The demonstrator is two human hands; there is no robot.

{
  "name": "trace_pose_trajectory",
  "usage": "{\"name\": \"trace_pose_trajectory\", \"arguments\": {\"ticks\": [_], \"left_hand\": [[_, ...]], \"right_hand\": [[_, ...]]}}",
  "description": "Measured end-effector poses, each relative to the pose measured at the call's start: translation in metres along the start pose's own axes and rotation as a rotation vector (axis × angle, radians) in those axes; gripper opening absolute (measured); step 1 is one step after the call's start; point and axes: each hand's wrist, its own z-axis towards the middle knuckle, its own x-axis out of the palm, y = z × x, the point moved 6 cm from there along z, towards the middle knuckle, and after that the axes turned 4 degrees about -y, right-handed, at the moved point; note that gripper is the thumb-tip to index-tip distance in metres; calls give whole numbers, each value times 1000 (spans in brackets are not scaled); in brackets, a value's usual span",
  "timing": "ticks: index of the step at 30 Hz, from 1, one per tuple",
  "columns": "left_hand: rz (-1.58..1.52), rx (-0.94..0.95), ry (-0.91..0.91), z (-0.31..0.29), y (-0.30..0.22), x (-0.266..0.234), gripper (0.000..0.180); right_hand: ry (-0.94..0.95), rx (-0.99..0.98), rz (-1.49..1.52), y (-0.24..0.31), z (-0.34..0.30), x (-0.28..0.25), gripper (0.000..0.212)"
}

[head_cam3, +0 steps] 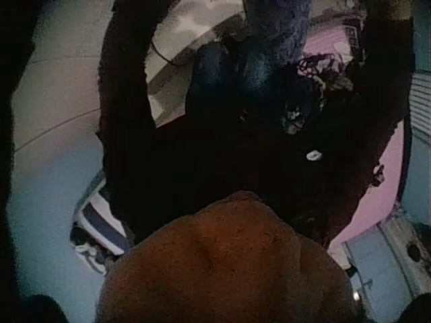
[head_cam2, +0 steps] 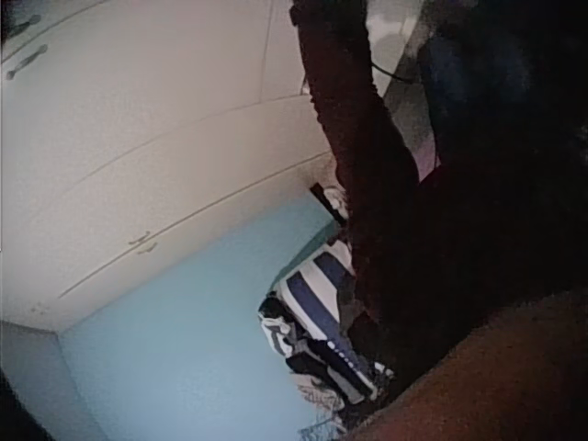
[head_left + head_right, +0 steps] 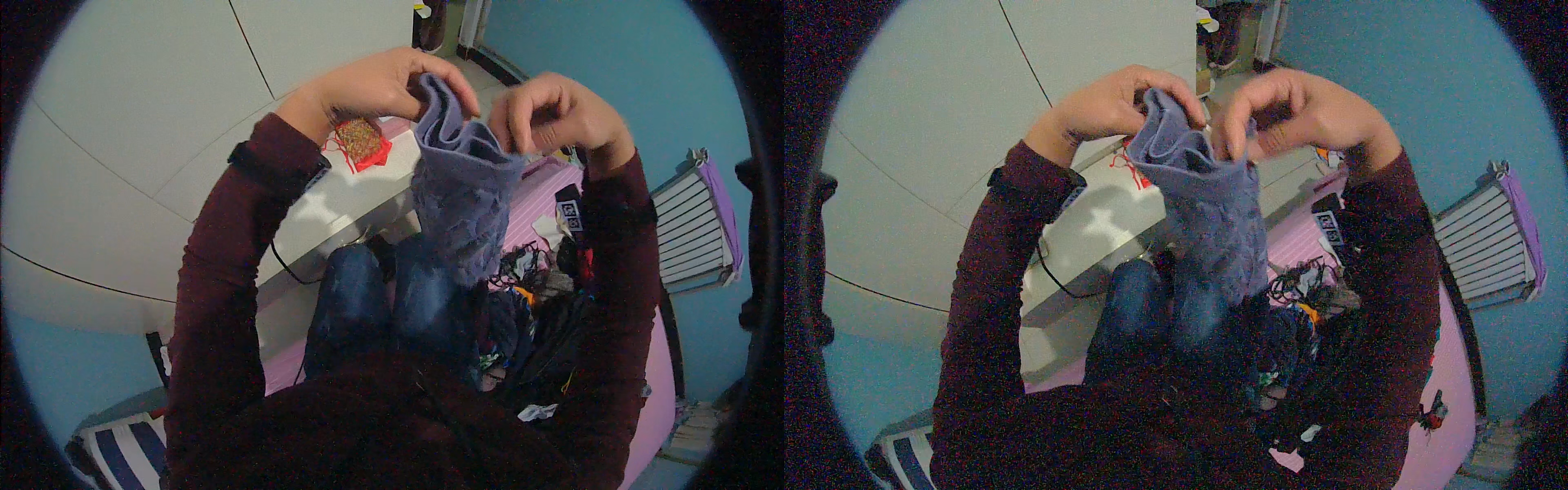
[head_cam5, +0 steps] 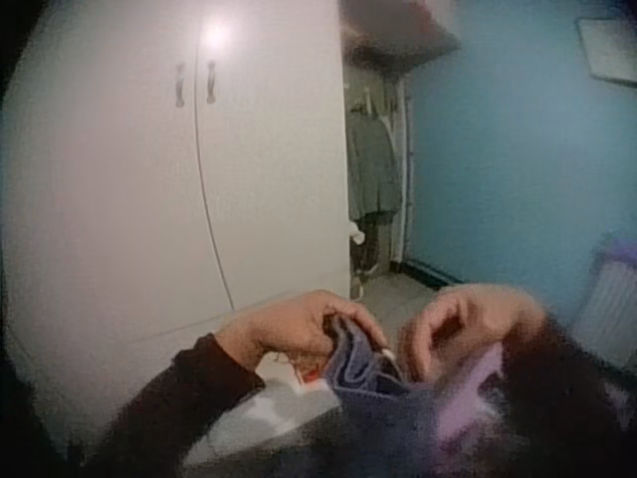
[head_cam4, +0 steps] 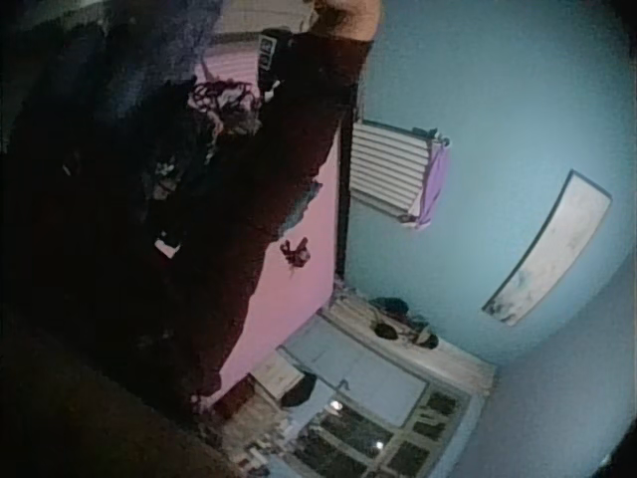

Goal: The person sits on a bed and folds several pieces of clothing one by one, including a dark garment, a light blue item, a dark blue piece, a green patterned cloth, and a blue patterned cloth. Each item is folded and placed into an open drawer in a white dresser.

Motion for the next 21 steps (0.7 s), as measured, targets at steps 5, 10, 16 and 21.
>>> {"name": "trace_pose_trajectory", "arguments": {"ticks": [5,10,16,21], "left_hand": [[-422,140,-279,13,10,-4,26],[-683,186,-417,7,24,-28,24],[-700,134,-354,-17,17,-40,28],[-781,139,-224,-18,0,-26,30]], "right_hand": [[-213,-426,590,-9,21,-27,12],[-604,-245,570,-25,-1,-50,26],[-726,32,249,-20,-36,-35,52],[-486,-59,187,-9,-27,-16,44]]}}
